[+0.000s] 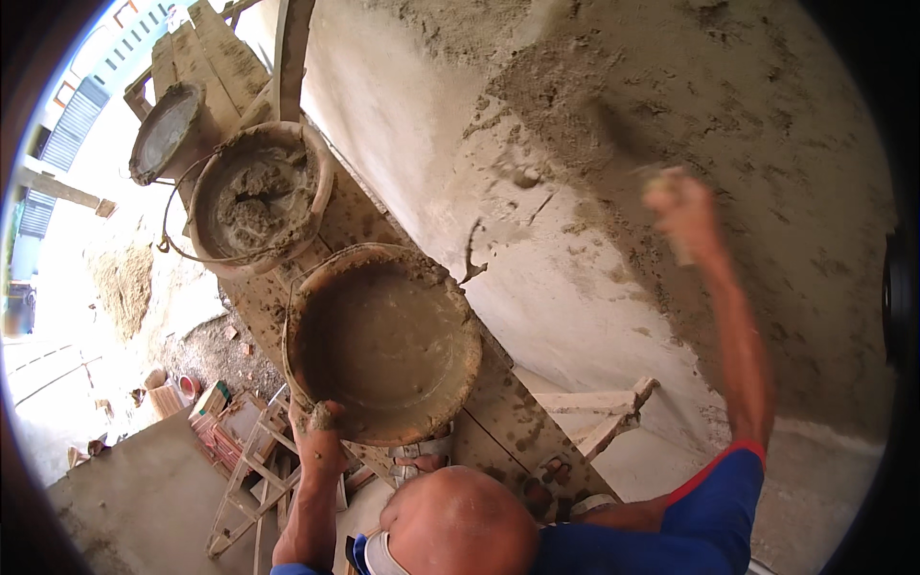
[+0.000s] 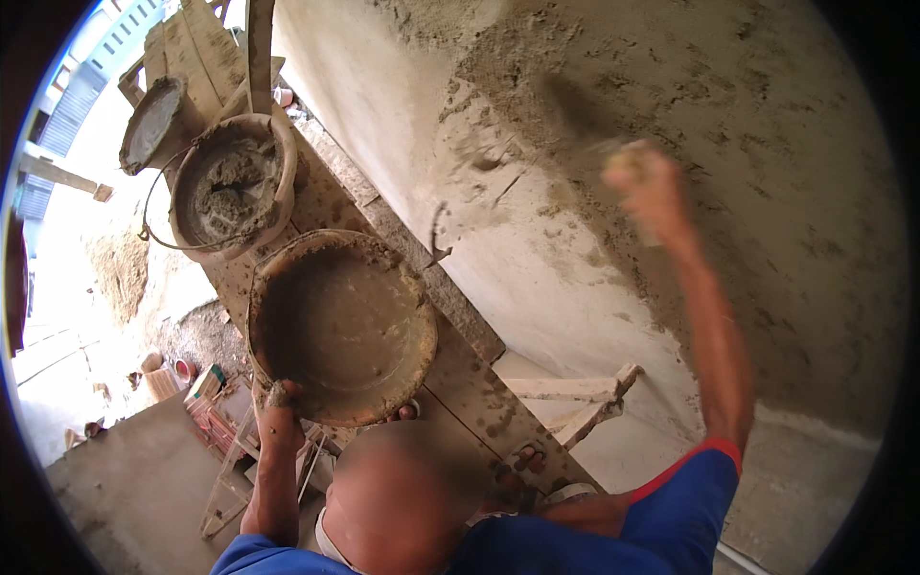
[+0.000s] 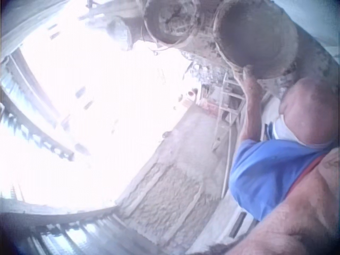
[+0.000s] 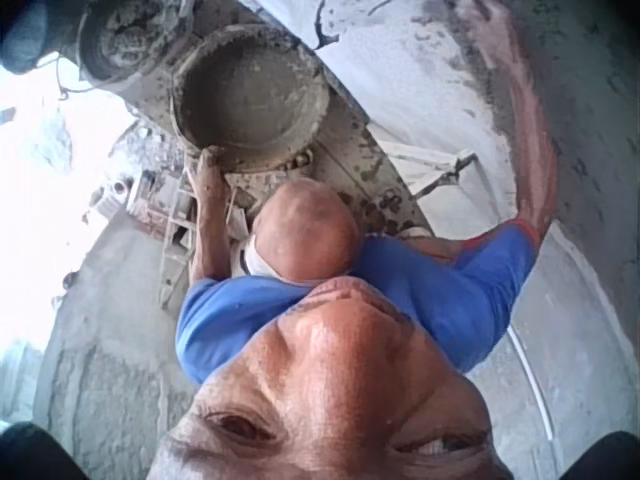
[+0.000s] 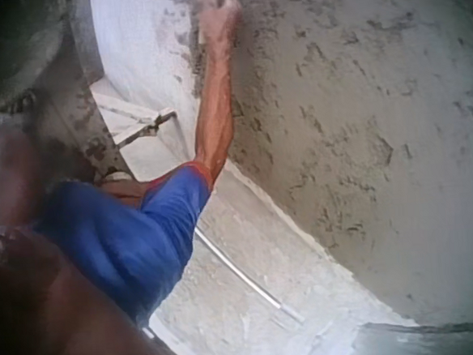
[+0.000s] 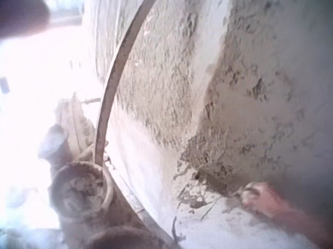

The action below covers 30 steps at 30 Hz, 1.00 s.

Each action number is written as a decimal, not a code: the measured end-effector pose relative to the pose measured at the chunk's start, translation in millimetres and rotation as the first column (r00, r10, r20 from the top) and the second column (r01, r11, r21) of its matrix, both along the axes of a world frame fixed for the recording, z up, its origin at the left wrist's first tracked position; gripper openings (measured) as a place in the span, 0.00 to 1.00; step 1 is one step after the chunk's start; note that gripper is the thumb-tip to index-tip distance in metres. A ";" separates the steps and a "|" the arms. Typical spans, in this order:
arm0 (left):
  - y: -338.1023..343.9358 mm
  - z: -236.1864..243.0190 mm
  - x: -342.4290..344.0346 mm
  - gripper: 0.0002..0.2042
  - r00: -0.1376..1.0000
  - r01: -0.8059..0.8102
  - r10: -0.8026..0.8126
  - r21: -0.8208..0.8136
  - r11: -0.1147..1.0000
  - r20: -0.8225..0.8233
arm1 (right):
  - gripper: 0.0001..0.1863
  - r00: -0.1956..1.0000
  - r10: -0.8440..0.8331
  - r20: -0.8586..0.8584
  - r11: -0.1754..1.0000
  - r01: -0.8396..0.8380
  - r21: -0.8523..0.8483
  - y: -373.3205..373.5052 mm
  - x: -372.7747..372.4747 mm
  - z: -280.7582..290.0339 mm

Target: The person applies plaster to a wall using a trowel and then smooths it with a long wooden board.

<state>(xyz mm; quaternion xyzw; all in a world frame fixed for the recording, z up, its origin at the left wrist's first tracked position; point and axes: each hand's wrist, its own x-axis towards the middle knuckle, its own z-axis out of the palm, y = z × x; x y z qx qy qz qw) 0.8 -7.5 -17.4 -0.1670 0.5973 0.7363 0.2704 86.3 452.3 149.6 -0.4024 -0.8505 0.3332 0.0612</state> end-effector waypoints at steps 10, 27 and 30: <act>17.7 17.6 7.6 0.26 0.990 0.002 -0.015 -0.094 0.996 -0.138 | 0.20 0.715 0.633 0.298 0.640 -0.699 0.319 -92.7 27.6 -3.8; -15.3 -16.9 8.9 0.26 0.998 0.044 -0.044 0.008 0.999 0.033 | 0.25 0.627 0.759 0.178 0.651 -0.729 -0.213 -162.7 -3.9 -65.1; -15.8 -19.9 5.8 0.27 0.994 0.083 -0.083 -0.002 0.997 0.069 | 0.25 0.684 0.728 0.033 0.684 -0.722 -0.103 -145.5 -5.6 -23.2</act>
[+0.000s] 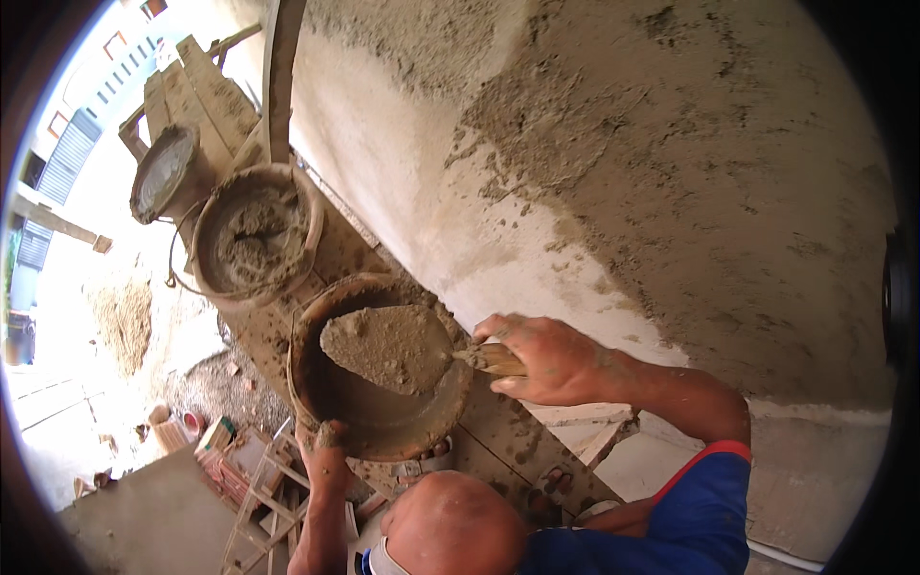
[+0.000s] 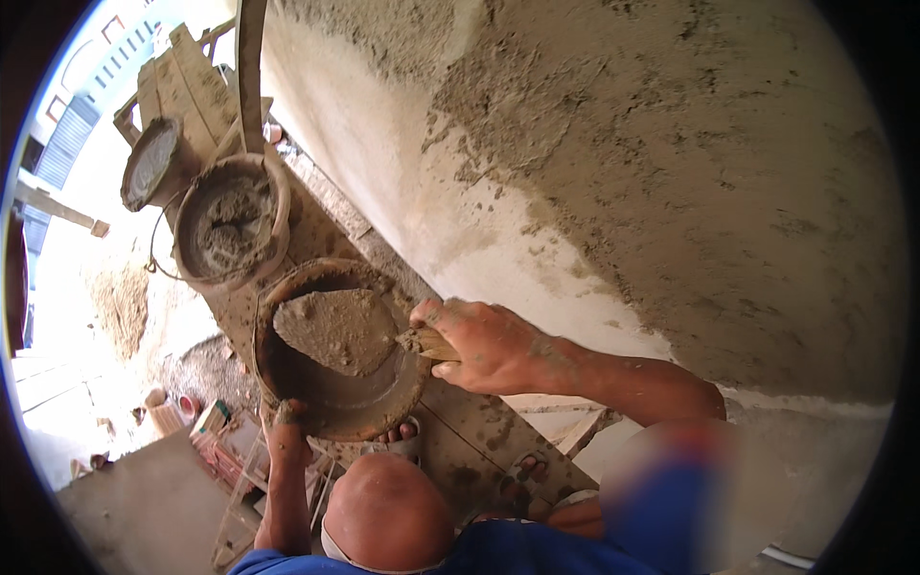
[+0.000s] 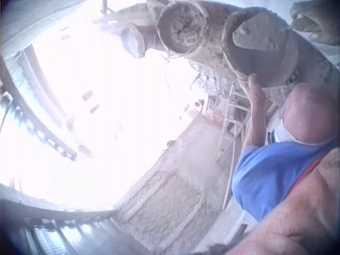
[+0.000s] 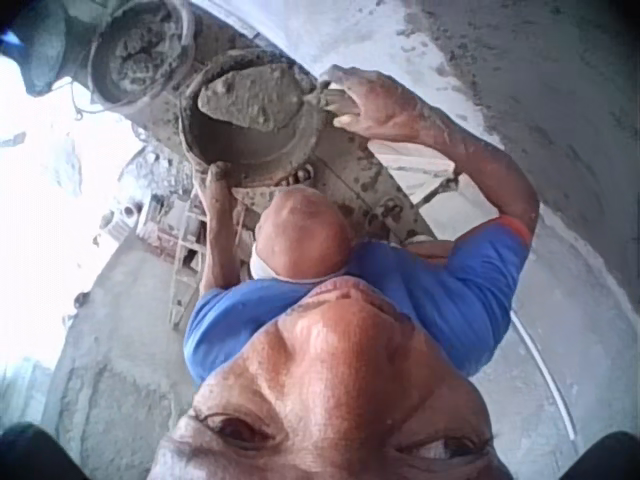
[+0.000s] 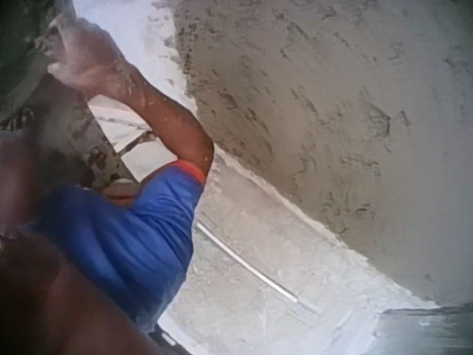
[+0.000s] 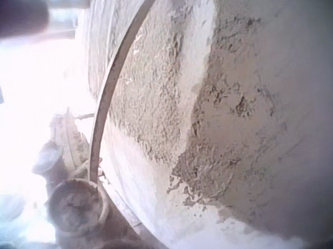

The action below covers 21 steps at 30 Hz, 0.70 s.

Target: The person applies plaster to a wall using a trowel and then smooths it with a long wooden board.

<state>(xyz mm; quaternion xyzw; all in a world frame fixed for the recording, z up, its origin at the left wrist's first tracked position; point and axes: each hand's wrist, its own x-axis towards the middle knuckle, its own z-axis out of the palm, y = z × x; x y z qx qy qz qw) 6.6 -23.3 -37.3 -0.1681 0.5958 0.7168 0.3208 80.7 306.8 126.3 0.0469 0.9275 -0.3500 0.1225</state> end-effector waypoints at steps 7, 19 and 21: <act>-10.1 -20.4 -3.0 0.28 0.997 -0.008 0.004 -0.050 0.999 -0.073 | 0.12 0.924 -0.324 0.201 0.922 0.356 -0.153 89.0 -22.7 64.4; 1.0 7.0 5.0 0.31 0.989 -0.073 0.072 -0.005 0.997 -0.128 | 0.21 0.928 -0.367 -0.069 0.902 0.373 0.216 97.6 1.4 106.2; 20.5 20.9 6.5 0.30 0.982 -0.104 0.111 0.055 0.993 -0.153 | 0.20 0.986 0.076 -0.150 0.874 0.007 0.486 61.5 11.5 58.8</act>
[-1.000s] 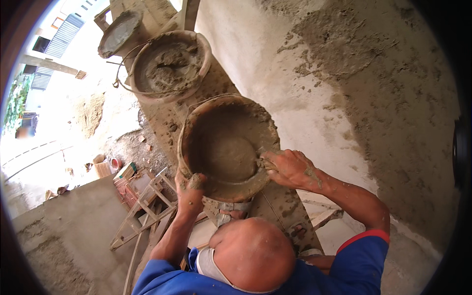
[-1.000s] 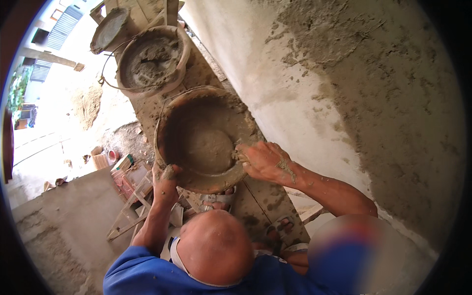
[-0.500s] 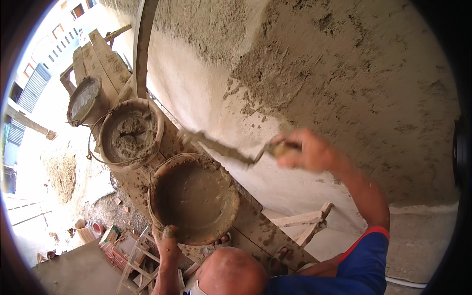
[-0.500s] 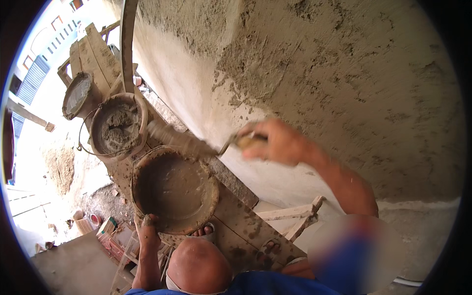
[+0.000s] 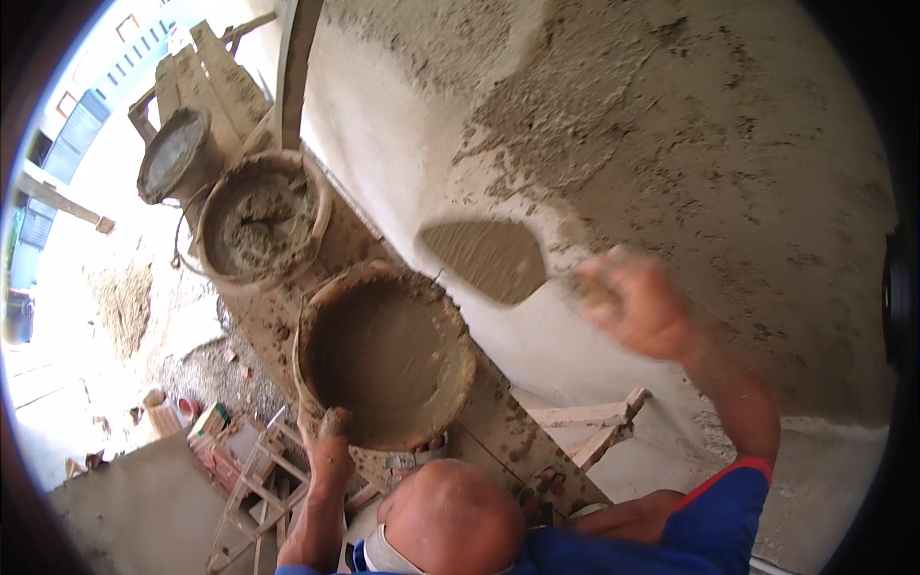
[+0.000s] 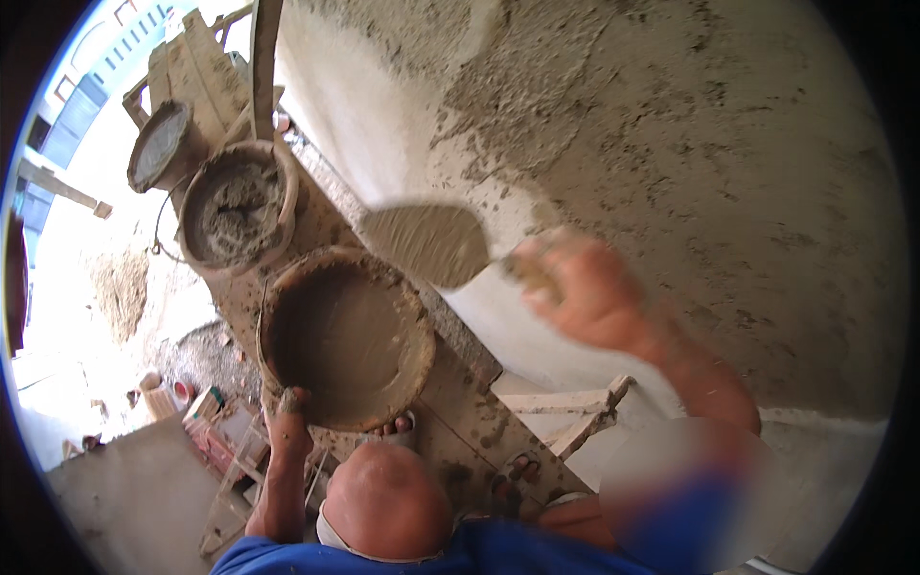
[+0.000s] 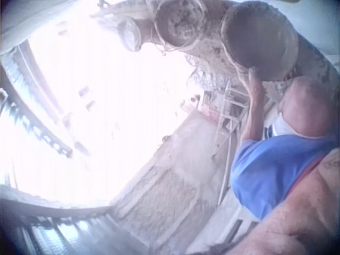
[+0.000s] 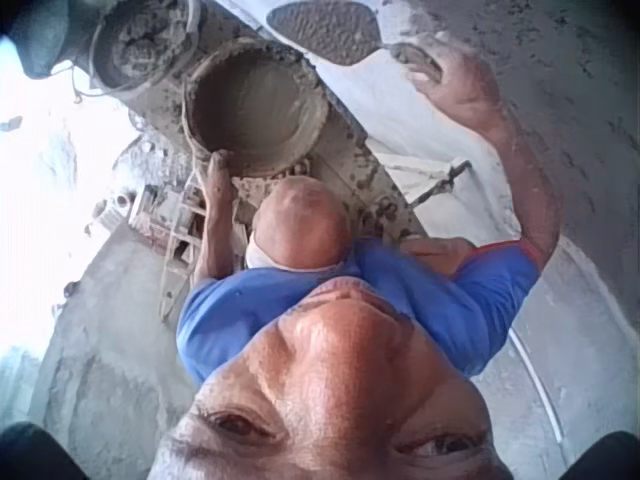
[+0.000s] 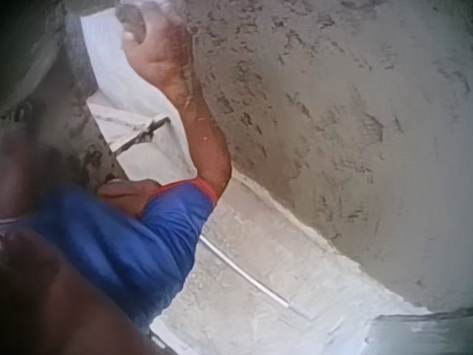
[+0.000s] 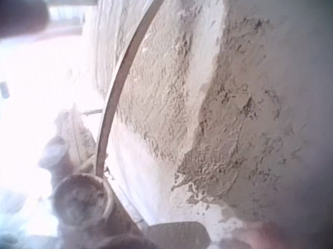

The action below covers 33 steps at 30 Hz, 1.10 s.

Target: The person applies plaster to a wall using a trowel and then smooths it with a long wooden board.

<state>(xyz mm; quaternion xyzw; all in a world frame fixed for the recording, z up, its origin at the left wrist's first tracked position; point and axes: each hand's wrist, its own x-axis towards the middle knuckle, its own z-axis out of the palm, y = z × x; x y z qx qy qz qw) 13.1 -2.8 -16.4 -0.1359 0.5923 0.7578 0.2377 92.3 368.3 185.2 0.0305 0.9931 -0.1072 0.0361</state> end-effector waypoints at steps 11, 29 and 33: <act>-2.6 8.0 -6.9 0.30 0.976 0.196 -0.213 -0.245 0.950 -0.044 | 0.23 0.945 0.327 0.018 0.936 -0.321 -0.142 -88.9 1.9 -170.4; -11.6 -9.4 -7.5 0.24 0.995 0.026 -0.013 -0.127 0.992 0.098 | 0.16 0.678 -0.442 0.587 0.479 0.732 -0.484 40.8 29.0 -88.7; 0.6 2.8 -4.0 0.24 0.998 0.033 -0.028 -0.092 0.995 0.057 | 0.18 0.581 -0.812 -0.052 0.551 0.736 -0.394 115.9 72.8 -37.8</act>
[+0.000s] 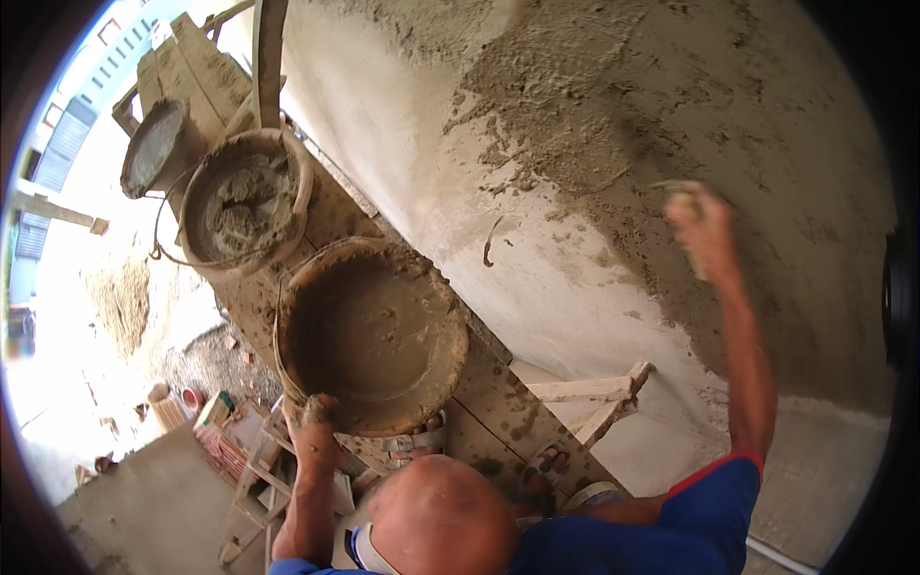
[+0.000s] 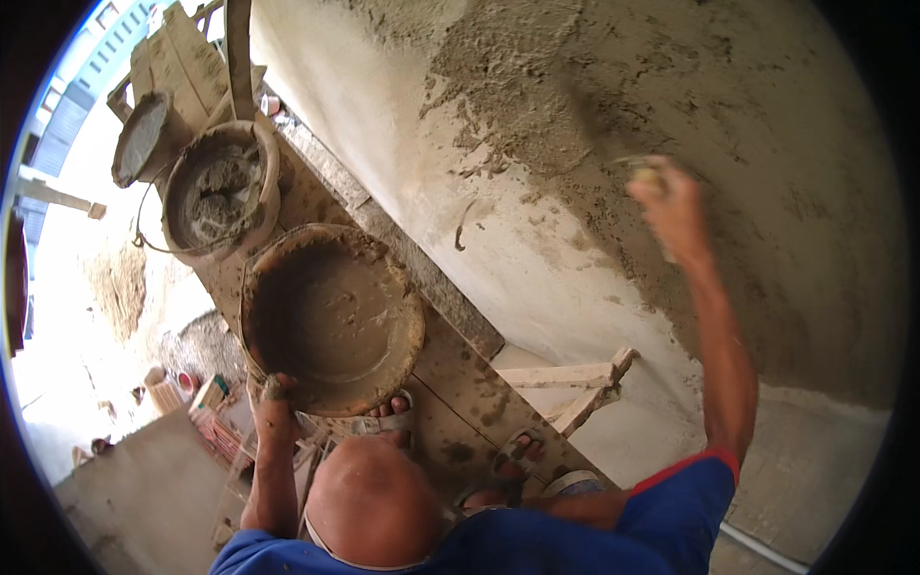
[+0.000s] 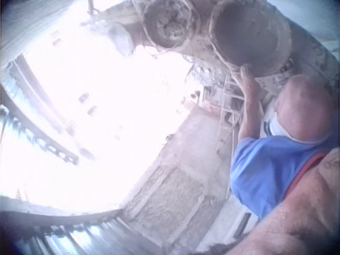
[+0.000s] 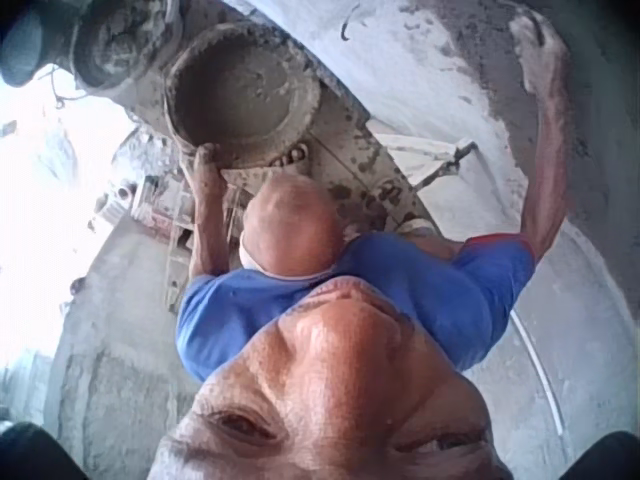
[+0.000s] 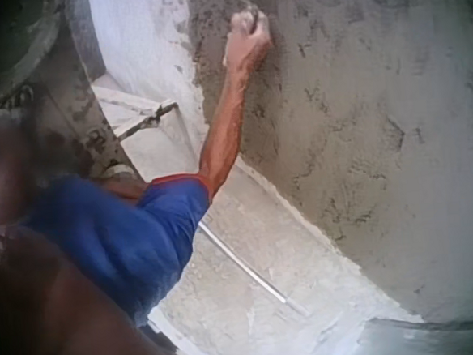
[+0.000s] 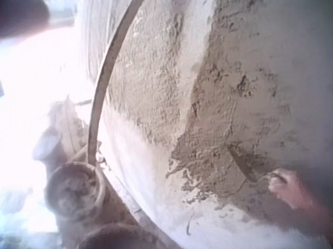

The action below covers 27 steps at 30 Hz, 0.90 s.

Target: The person applies plaster to a wall using a trowel and then smooths it with a long wooden board.

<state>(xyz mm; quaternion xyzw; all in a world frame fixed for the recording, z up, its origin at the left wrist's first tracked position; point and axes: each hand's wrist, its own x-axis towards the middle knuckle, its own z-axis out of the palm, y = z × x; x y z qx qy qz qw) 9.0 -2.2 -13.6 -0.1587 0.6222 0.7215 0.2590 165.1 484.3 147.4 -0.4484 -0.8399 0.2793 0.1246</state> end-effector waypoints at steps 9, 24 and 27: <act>3.7 4.7 5.5 0.26 1.000 -0.021 0.020 -0.036 0.999 -0.015 | 0.20 0.688 0.718 0.103 0.662 -0.721 0.205 -131.3 -27.8 -3.9; -19.5 -19.9 3.6 0.25 0.997 0.074 -0.074 0.054 0.996 -0.006 | 0.24 0.404 0.888 0.218 0.458 -0.818 -0.349 -216.7 -75.9 -111.7; -24.1 -28.7 3.7 0.23 0.996 0.057 -0.061 0.055 0.997 0.072 | 0.24 0.490 0.861 0.134 0.507 -0.807 -0.303 -200.2 -66.6 -75.2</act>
